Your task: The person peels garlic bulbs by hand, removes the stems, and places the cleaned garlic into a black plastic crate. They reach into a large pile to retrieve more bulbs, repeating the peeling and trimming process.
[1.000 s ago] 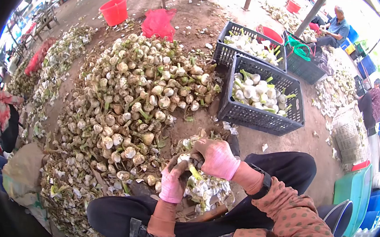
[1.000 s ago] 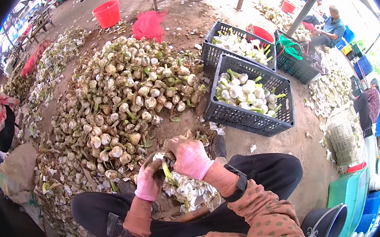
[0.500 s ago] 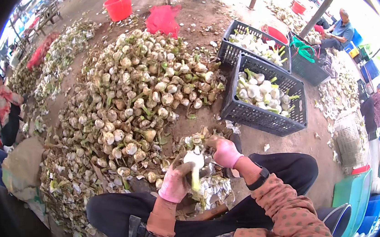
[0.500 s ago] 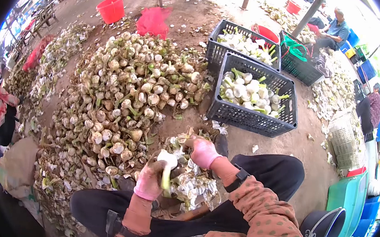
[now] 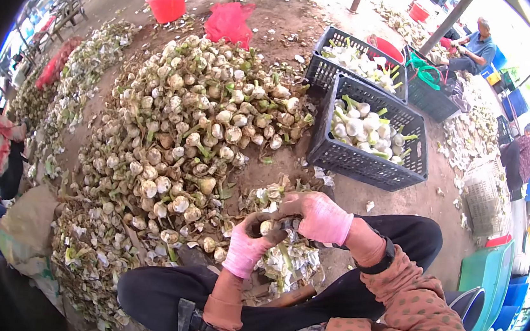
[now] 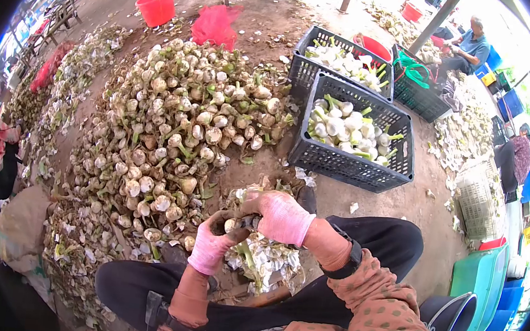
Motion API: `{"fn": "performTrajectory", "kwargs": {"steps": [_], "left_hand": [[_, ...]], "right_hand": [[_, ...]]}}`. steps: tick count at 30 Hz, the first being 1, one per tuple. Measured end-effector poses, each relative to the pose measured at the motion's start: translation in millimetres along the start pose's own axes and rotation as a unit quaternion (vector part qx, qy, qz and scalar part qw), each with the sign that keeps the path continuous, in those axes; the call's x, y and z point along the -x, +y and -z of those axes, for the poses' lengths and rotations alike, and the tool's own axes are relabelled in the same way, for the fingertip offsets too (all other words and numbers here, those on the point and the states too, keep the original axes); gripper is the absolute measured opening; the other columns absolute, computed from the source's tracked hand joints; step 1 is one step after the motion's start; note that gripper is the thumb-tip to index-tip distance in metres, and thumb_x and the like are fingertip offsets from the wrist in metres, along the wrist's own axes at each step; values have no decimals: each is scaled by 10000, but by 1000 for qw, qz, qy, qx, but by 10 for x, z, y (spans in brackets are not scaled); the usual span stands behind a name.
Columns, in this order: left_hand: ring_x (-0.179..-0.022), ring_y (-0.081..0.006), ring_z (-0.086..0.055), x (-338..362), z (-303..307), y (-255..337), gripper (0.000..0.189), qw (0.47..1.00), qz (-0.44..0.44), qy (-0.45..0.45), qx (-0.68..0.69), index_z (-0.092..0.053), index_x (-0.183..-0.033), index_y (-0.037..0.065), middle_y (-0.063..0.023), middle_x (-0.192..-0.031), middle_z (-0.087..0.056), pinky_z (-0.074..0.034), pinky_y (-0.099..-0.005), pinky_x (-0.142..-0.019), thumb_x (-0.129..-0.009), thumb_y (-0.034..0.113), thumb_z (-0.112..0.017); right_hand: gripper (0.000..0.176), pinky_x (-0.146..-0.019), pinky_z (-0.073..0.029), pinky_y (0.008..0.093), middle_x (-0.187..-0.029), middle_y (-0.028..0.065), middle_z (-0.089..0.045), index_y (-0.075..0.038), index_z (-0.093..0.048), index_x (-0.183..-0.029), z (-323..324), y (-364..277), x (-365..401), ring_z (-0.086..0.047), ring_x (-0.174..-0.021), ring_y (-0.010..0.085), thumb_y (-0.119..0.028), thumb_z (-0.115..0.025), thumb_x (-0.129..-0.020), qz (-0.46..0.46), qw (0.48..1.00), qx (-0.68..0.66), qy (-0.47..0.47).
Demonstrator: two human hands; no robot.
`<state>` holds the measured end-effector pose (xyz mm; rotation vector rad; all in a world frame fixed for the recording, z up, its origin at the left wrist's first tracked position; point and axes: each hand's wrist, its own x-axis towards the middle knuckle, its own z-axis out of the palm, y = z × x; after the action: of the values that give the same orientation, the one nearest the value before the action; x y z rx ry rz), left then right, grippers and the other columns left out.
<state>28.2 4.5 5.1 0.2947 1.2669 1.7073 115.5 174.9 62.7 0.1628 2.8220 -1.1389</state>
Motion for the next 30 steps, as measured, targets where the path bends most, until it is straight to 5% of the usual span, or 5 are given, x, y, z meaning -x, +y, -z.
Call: {"fn": "performTrajectory", "kwargs": {"steps": [16,19,23,28,30], "left_hand": [[-833,-114,-590,11,94,-160,483,951,64,-90,-289,-599,-1048,-46,-80,-923,-653,-500,-263,-764,-630,81,-807],[-891,-136,-598,57,-10,-126,571,981,30,-65,-179,-557,-1113,-40,-91,-997,-638,-507,-275,-809,-630,98,-829],[-974,-152,-591,23,15,-101,709,996,-12,-76,-44,-472,-1206,-3,-81,-1078,-589,-500,-298,-864,-616,78,-857],[-971,-183,-606,-26,15,-96,693,997,-54,-26,-40,-430,-1222,17,-102,-1075,-589,-523,-322,-842,-651,18,-823],[-969,-184,-608,-39,6,-85,689,996,-63,-15,-62,-428,-1221,16,-106,-1074,-592,-528,-322,-836,-654,12,-819]], "right_hand": [[202,-625,-509,371,-803,93,-575,-87,-593,-843,-270,-140,102,-630,-735,276,-113,-609,-644,62,961,264,-53],[147,-718,-508,385,-866,147,-647,-71,-636,-849,-141,-57,29,-652,-813,302,-114,-574,-723,-74,992,78,-63],[193,-788,-488,395,-905,168,-655,-79,-647,-877,-454,871,30,-628,-899,322,-107,-583,-697,-312,948,16,68],[174,-817,-475,326,-977,141,-652,-49,-648,-891,-368,761,131,-629,-897,257,-37,-597,-725,-209,962,-40,172],[203,-804,-469,296,-945,56,-646,-18,-651,-934,-229,571,101,-594,-885,153,-6,-664,-731,-180,936,-272,130]]}}
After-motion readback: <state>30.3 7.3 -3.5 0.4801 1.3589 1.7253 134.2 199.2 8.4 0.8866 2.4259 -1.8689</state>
